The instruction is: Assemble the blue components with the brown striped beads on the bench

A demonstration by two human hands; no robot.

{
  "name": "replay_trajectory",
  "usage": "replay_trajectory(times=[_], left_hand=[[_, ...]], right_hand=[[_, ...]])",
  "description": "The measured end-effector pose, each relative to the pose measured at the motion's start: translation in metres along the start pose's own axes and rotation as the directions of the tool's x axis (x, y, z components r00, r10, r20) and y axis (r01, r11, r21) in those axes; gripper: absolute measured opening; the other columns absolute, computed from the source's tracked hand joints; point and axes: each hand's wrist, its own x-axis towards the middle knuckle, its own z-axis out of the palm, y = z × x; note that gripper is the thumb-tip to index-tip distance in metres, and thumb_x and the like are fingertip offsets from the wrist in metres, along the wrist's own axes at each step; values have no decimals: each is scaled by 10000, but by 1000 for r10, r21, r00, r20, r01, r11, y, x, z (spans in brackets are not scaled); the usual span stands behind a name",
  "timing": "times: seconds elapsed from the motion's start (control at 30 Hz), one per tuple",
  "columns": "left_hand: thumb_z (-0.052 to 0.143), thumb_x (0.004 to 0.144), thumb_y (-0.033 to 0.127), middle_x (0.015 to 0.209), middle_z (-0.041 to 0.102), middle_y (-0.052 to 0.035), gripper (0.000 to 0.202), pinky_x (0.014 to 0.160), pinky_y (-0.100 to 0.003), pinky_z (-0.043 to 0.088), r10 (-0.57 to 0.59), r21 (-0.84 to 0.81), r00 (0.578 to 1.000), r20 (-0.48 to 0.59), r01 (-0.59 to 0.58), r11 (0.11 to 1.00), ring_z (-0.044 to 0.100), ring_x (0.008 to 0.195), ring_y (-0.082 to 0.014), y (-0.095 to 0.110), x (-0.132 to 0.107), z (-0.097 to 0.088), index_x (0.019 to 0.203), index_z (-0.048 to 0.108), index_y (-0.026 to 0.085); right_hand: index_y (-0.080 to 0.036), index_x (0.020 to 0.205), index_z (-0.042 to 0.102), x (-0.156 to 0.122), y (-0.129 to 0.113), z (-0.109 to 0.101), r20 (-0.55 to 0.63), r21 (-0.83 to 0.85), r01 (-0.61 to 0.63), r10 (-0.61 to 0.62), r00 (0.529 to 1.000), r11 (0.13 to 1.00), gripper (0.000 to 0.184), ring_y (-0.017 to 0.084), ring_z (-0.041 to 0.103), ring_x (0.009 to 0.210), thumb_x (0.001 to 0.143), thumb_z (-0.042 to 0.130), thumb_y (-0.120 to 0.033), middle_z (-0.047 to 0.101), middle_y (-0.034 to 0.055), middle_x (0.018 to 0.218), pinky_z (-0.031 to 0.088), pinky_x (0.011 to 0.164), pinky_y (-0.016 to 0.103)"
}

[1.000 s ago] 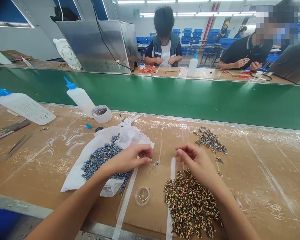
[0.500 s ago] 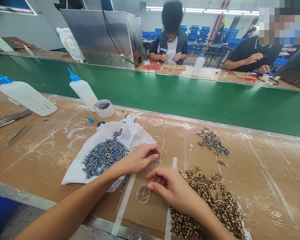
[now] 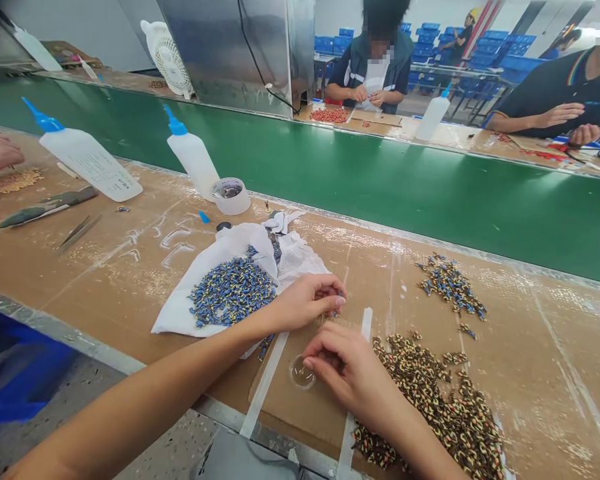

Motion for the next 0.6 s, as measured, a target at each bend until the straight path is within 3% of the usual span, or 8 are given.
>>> replay_trajectory(times=[0.17,0.37,0.6], left_hand=[[570,859,194,689,631,1,66,640,-240,464,-41,-60,999,10,41,997,564,598,-97,-1,0,0,871,612,146],[610,827,195,684,620,7,98,648,-228,452,-26,-101,1000,12,27,994,547,616,-93,-4,2,0,893,663,145],[596,839,217,692,632,-2,117,656,-232,447,-32,-47,999,-10,32,998,564,643,-105,-7,2,-2,897,667,144]], right_hand=[[-224,873,639,-4,-4,0,22,1,108,-108,994,994,94,164,562,929,924,564,-204,577,36,1000,434,820,292],[-215,906,608,-4,0,10,-79,-154,244,-258,963,957,170,161,560,897,937,482,-105,583,44,978,437,775,276],[-197,837,561,-6,-5,8,-60,-249,182,-203,977,951,196,169,524,830,931,440,-75,576,41,906,415,721,283]])
